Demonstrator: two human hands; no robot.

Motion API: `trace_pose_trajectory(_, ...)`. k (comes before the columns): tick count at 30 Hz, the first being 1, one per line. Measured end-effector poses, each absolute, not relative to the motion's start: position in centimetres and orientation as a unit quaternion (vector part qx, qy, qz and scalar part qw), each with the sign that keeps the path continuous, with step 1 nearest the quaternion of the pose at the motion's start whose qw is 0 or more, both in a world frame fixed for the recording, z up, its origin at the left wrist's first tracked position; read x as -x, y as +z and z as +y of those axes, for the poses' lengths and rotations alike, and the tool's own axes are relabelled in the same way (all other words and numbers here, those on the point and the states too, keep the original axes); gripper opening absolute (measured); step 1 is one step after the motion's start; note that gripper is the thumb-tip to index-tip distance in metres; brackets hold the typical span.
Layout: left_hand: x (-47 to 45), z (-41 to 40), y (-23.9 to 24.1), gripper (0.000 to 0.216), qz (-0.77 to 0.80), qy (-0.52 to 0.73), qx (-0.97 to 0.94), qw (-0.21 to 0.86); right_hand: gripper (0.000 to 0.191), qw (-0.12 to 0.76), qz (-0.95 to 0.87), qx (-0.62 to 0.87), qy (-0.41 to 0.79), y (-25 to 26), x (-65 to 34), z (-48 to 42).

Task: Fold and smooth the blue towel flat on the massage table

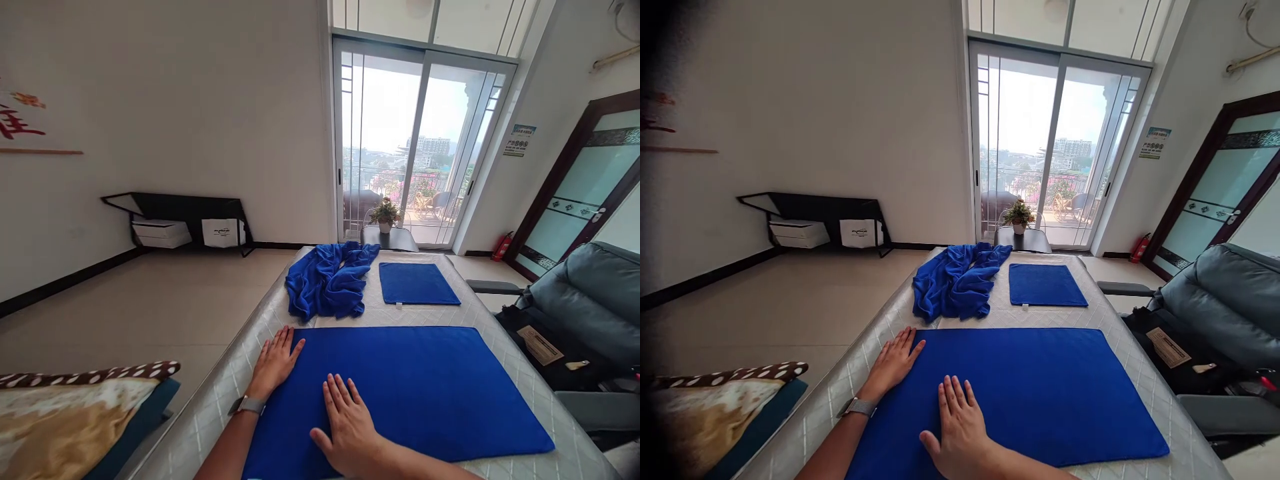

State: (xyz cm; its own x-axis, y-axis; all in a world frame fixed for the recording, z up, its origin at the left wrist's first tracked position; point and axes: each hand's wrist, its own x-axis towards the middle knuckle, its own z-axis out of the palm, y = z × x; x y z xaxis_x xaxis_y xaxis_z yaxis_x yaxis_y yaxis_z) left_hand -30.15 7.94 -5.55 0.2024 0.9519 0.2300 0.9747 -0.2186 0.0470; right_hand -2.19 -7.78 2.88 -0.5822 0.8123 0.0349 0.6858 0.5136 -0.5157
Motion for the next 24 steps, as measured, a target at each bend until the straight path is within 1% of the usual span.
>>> trace_pose_trajectory(4,30.0,7.9,-5.8,0.053,-0.629,-0.114,0.767,0.06,0.075,0.094,-0.839,0.494,0.205,2.3,-2.7,-7.6)
trace_pose_trajectory(8,30.0,7.7,-5.5,0.053,-0.622,-0.103,0.774,0.061,0.073,0.065,-0.788,0.594,0.149,1.3,-10.2,-8.0)
trace_pose_trajectory(13,30.0,7.7,-5.5,0.053,-0.624,-0.101,0.772,0.076,0.082,0.052,-0.682,0.727,0.061,-1.1,-22.1,-8.7)
trace_pose_trajectory(17,29.9,7.9,-5.4,0.055,-0.633,-0.087,0.765,0.081,0.088,0.046,-0.604,0.796,0.017,-3.4,-31.3,-9.3)
trace_pose_trajectory(21,29.6,7.8,-4.8,0.053,-0.634,-0.085,0.764,0.085,0.084,0.038,-0.557,0.83,-0.01,-4.7,-37.1,-9.3)
trace_pose_trajectory(24,29.3,7.4,-4.1,0.053,-0.635,-0.091,0.762,0.085,0.078,0.04,-0.543,0.838,-0.024,-3.9,-38.3,-7.2)
